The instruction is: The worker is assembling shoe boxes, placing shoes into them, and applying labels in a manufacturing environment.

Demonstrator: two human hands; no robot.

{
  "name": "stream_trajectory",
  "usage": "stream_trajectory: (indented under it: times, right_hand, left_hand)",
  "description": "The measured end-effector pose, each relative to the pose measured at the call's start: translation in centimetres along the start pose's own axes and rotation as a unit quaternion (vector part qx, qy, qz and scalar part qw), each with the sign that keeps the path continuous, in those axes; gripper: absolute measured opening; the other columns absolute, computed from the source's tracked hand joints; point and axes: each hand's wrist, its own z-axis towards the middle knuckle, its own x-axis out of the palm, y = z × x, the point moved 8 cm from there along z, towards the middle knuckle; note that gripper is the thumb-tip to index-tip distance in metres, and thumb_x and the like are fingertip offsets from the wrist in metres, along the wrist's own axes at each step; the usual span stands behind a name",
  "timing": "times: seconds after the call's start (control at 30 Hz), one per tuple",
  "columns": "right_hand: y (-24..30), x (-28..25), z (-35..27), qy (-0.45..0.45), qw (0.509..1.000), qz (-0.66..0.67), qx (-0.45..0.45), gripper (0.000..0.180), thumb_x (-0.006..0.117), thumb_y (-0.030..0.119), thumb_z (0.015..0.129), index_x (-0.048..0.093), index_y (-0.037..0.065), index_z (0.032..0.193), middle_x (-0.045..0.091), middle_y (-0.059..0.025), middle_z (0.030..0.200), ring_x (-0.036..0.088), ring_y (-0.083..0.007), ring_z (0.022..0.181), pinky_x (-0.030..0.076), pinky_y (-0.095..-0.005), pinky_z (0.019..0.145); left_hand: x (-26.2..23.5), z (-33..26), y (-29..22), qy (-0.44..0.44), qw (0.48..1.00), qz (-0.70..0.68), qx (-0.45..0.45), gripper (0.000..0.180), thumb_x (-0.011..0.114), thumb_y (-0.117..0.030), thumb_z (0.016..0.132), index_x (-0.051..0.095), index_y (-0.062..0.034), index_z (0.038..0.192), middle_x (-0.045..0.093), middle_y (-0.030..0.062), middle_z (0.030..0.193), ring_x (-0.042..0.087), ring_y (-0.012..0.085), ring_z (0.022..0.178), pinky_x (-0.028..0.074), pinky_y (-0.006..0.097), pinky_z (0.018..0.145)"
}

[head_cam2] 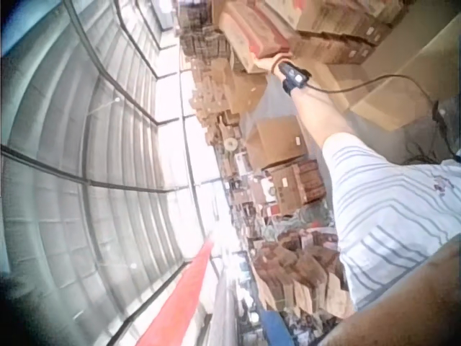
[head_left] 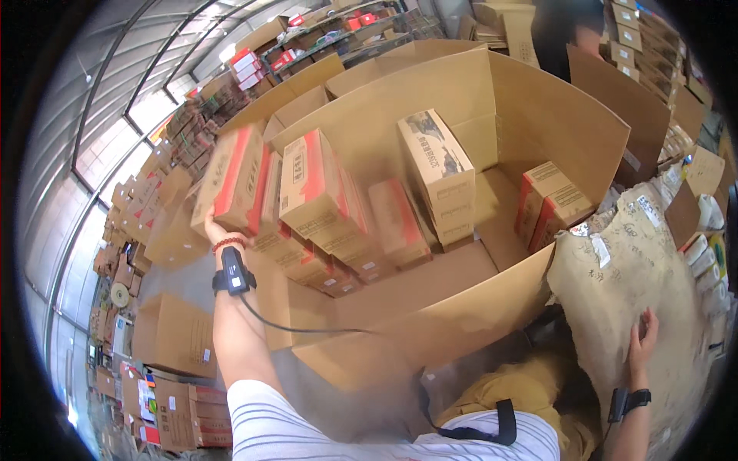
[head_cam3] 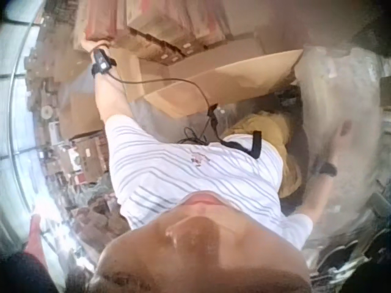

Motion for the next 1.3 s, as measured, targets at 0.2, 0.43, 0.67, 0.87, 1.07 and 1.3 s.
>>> stream_trajectory:
  times: [0.2, 0.43, 0.67, 0.87, 1.07, 1.3]
  right_hand:
    - [2.0, 0.2, -0.8, 0.032, 0.975, -0.209, -0.071, 0.050, 0.060, 0.006, 0.076, 0.047, 0.001, 0.124, 0.045, -0.0160, 0.124, 0.046, -0.0305, 0.115, 0.035, -0.0373, 0.101]
    - [2.8, 0.0, -1.6, 0.003, 0.956, -0.285, -0.071, 0.050, 0.062, 0.010, 0.073, 0.050, 0.002, 0.122, 0.049, -0.0176, 0.121, 0.047, -0.0343, 0.112, 0.038, -0.0394, 0.096]
    - [7.1, 0.4, -0.9, -0.051, 0.958, -0.258, -0.111, 0.046, 0.064, 0.023, 0.075, 0.054, 0.005, 0.115, 0.054, -0.0192, 0.113, 0.050, -0.0360, 0.106, 0.042, -0.0439, 0.090]
    - [5.4, -2.6, -4.5, -0.108, 0.967, -0.216, -0.084, 0.050, 0.063, 0.027, 0.079, 0.047, 0.007, 0.123, 0.047, -0.0190, 0.119, 0.050, -0.0367, 0.106, 0.042, -0.0438, 0.091]
    - [5.8, -11.0, -19.8, -0.087, 0.985, -0.143, 0.041, 0.037, 0.063, 0.024, 0.082, 0.054, 0.005, 0.113, 0.053, -0.0128, 0.111, 0.054, -0.0291, 0.100, 0.045, -0.0371, 0.085]
    - [9.1, -17.3, -44.3, -0.326, 0.861, -0.163, 0.355, 0.018, 0.062, 0.021, 0.083, 0.065, 0.005, 0.092, 0.061, -0.0089, 0.083, 0.061, -0.0231, 0.071, 0.049, -0.0328, 0.066]
  left_hand:
    - [-0.9, 1.9, 1.4, -0.071, 0.988, 0.126, -0.062, 0.085, 0.058, -0.064, 0.068, 0.038, -0.0178, 0.135, 0.035, 0.0081, 0.142, 0.030, 0.0302, 0.129, 0.026, 0.058, 0.099]
    - [-1.5, 3.1, 2.5, 0.007, 0.959, 0.272, -0.074, 0.108, 0.040, -0.086, 0.067, 0.024, -0.0118, 0.144, 0.020, 0.0124, 0.150, 0.022, 0.0302, 0.136, 0.022, 0.052, 0.107]
    - [3.8, -9.2, 8.3, -0.019, 0.561, 0.496, 0.663, 0.060, 0.053, -0.037, 0.091, 0.041, 0.0076, 0.129, 0.044, 0.0300, 0.127, 0.042, 0.0397, 0.117, 0.035, 0.046, 0.097]
    - [17.1, -39.4, 34.7, 0.743, 0.487, 0.386, 0.250, 0.030, 0.059, -0.005, 0.078, 0.057, -0.0008, 0.108, 0.056, 0.0124, 0.107, 0.053, 0.0264, 0.103, 0.041, 0.036, 0.091]
    - [5.0, -59.0, 52.0, 0.919, 0.094, 0.382, -0.040, 0.051, 0.072, -0.025, 0.073, 0.057, -0.0018, 0.115, 0.058, 0.0188, 0.109, 0.055, 0.0327, 0.102, 0.045, 0.038, 0.088]
    - [-1.0, -64.5, 58.8, 0.909, -0.182, 0.370, 0.056, 0.055, 0.081, -0.026, 0.059, 0.063, -0.0069, 0.107, 0.065, 0.0145, 0.099, 0.062, 0.0286, 0.093, 0.049, 0.036, 0.080]
